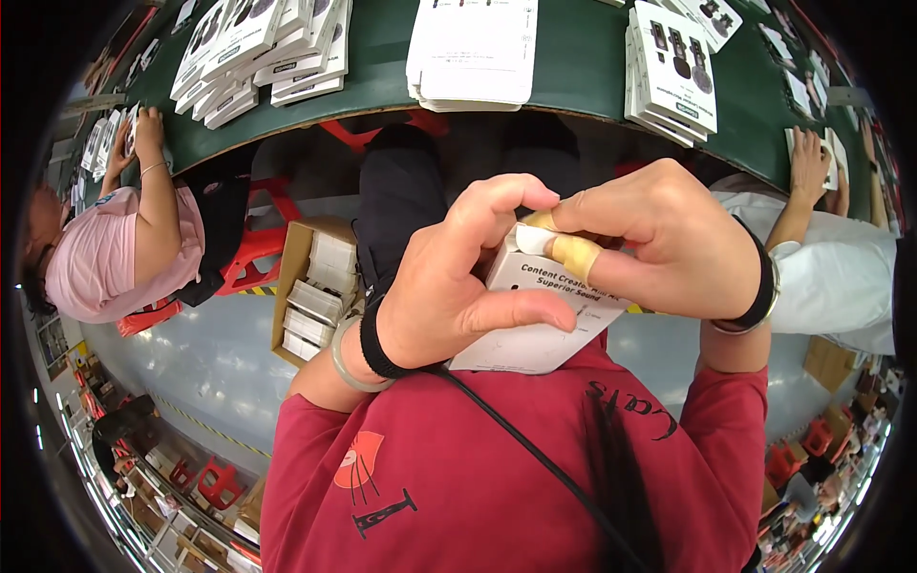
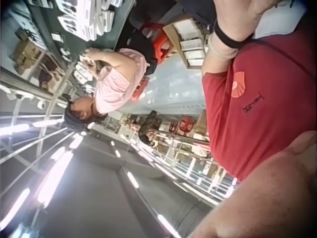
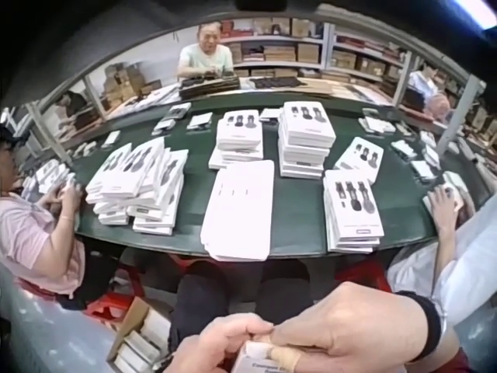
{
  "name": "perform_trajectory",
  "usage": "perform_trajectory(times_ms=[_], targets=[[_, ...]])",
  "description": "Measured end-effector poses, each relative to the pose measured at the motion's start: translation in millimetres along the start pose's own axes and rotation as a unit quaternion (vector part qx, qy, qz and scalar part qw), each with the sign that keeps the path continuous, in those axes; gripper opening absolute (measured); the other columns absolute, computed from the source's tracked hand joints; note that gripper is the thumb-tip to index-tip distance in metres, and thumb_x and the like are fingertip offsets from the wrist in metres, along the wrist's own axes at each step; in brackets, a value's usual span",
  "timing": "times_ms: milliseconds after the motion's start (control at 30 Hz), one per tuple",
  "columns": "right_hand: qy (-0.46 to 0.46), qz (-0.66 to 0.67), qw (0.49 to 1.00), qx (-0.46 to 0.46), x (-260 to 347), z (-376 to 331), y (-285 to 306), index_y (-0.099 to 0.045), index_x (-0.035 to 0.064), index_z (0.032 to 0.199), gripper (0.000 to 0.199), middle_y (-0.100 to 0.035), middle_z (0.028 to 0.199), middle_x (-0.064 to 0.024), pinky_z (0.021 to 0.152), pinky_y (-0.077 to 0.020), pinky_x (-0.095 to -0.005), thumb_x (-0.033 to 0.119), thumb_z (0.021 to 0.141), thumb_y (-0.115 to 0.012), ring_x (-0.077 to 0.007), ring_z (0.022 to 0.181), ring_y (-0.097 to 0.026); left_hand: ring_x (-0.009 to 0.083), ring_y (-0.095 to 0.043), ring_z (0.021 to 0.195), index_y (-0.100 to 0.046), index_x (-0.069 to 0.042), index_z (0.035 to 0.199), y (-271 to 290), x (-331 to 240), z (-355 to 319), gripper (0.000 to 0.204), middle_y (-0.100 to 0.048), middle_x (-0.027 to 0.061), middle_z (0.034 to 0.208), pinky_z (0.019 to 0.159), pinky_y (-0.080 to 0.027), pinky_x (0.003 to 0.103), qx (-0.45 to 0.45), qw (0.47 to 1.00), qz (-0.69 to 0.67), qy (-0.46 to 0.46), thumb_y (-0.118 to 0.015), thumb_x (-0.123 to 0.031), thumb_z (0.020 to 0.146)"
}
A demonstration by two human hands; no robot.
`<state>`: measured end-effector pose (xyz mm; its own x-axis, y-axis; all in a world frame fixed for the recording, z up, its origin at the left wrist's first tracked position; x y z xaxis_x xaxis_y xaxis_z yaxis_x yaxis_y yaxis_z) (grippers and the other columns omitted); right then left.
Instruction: The person removes a rubber band from a stack of microphone boxes and places them on the table. They then pick up the boxes one by one, folding the top and bottom flaps of each box closed before placing it into a new stack.
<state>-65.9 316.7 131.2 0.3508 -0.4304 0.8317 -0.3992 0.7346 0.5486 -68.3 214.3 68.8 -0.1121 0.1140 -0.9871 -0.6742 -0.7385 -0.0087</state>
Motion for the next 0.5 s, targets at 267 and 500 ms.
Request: perform_trajectory(times_ms=[267, 500], targets=[[-0.017, 0.005, 0.999, 0.038, -8.1, 1.7, -7.2, -0.072, -0.0013, 0.093, 0.012, -0.064, 0.068, -0.014, 0.053, -0.0485, -0.0328, 0.01, 0.091, -0.068, -0.0288, 0.056, -0.062, 0.0088, -0.061, 0.08, -0.036, -0.004, 0.141, 0.2, 3.7, -7.8, 0.091, -0.061, 0.0022, 0.088, 0.069, -0.046, 0.021, 0.052, 0.995, -0.004, 0.084, -0.088, -0.033, 0.072], [0.007, -0.023, 0.995, 0.098, -4.2, 8.0, -10.6, -0.071, -0.0008, 0.096, 0.014, -0.065, 0.071, -0.0145, 0.054, -0.0494, -0.0347, 0.012, 0.091, -0.068, -0.0303, 0.06, -0.064, 0.004, -0.054, 0.068, -0.045, -0.007, 0.136, -3.1, -2.1, -5.7, 0.082, -0.056, -0.0034, 0.074, 0.059, -0.042, 0.022, 0.023, 0.997, -0.059, 0.031, -0.092, -0.022, 0.071]])
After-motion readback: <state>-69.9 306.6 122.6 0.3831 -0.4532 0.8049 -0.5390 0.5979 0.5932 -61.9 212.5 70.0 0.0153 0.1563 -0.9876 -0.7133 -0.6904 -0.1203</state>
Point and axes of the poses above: each hand's wrist, its own z-axis towards the middle knuckle, its own y-axis out of the back of the hand, x = y × z, the point moved 10 cm from there along z, towards the middle knuckle
